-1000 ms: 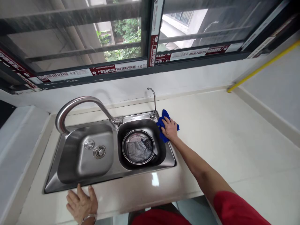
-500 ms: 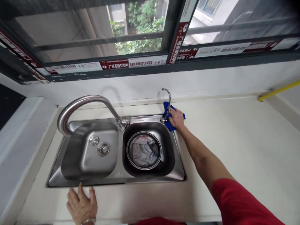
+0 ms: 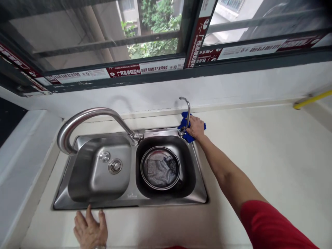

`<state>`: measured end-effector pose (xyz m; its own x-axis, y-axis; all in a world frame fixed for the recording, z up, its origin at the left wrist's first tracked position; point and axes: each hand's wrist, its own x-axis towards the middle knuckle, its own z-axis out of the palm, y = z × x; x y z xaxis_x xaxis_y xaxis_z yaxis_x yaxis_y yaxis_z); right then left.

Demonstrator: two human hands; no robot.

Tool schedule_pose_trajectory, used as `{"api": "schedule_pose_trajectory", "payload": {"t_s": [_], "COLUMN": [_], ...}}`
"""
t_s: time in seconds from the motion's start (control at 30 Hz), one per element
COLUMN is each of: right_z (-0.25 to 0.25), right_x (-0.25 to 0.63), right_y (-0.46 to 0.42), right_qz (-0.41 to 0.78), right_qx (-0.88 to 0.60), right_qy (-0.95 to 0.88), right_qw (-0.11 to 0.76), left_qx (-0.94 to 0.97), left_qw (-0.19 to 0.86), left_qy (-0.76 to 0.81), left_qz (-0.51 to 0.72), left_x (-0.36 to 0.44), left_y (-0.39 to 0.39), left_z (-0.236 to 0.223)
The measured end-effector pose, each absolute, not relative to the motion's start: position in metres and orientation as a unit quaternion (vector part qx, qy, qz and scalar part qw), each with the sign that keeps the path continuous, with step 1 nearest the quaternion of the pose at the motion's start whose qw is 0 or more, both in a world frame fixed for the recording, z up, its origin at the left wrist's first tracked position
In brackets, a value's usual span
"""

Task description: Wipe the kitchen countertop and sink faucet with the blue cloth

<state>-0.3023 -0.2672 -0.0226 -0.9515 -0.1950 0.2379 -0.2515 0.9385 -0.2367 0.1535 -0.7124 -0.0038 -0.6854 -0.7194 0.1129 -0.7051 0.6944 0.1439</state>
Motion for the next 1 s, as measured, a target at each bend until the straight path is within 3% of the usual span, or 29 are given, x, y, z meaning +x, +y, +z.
{"api": "schedule_pose_trajectory", "payload": {"t_s": [0.4, 1.0], "right_z": [-0.020, -0.025], "right_x": [-0.311, -0.224], "right_y": [-0.265, -0.272], "right_qz": [0.098, 0.070], "right_qx": [0.150, 0.076], "right_qy": [-0.981, -0.988], "right_qw": [0.074, 0.115], "left_qx": [0.407, 0.411], "left_qw": [0.073, 0.082], "left_qy": [-0.909, -0.906], "left_qz": [-0.051, -0.052], "left_x": [0.152, 0.153], "left_y": [-0.712, -0.707], "left_z": [0.001, 0.003]}}
